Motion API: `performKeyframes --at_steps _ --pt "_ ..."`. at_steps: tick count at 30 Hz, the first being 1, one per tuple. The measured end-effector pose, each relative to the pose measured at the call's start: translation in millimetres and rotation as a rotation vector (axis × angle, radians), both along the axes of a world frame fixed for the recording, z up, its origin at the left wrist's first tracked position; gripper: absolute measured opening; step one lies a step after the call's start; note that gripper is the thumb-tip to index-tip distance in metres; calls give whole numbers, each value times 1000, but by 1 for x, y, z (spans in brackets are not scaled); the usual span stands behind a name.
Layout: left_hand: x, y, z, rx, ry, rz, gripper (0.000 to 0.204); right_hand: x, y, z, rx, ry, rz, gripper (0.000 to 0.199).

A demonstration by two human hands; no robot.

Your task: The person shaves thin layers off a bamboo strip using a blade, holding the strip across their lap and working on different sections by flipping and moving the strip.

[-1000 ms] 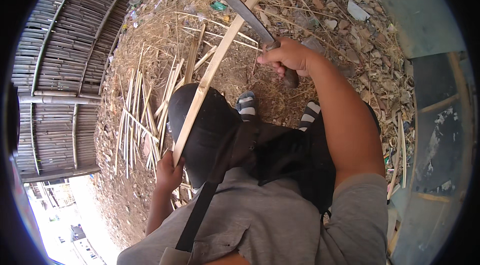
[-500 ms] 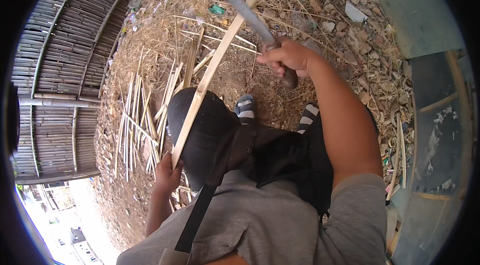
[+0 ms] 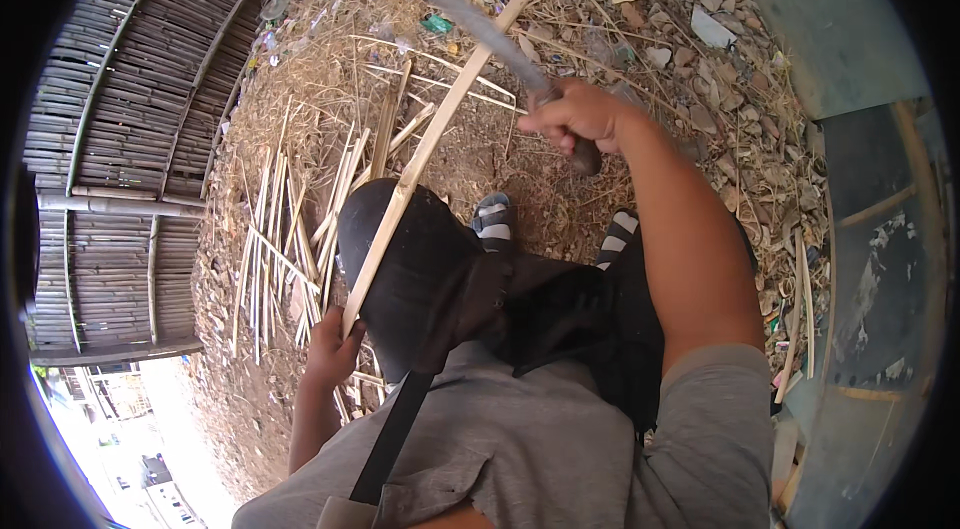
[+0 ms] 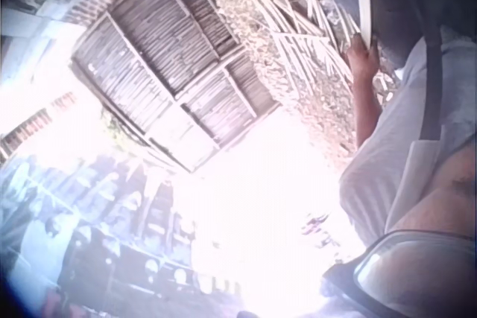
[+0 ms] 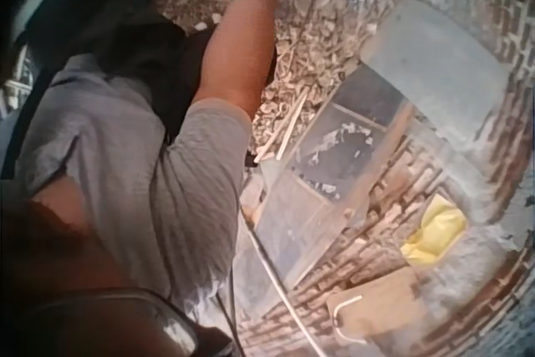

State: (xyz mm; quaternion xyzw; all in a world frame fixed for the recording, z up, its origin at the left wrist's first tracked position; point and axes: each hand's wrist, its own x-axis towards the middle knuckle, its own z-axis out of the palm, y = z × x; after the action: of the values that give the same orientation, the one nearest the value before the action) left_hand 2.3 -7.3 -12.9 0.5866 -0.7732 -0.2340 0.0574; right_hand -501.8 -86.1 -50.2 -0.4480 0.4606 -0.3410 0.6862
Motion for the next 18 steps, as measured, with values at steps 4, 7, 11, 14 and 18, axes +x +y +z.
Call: performKeyframes --at_steps 4,7,11,14,18 --pt "0 -7 11 95 41 -4 27 1 7 5 92 -186 -212 22" --pt "-6 -7 27 249 107 31 22 32 6 0 90 3 62 23" --pt "2 -8 20 301 128 83 20 66 5 15 -68 271 372 26" --pt "0 -4 15 262 144 70 19 41 4 13 -19 152 97 24" --pt "4 -5 4 152 65 41 26 11 3 6 5 -106 -175 22"
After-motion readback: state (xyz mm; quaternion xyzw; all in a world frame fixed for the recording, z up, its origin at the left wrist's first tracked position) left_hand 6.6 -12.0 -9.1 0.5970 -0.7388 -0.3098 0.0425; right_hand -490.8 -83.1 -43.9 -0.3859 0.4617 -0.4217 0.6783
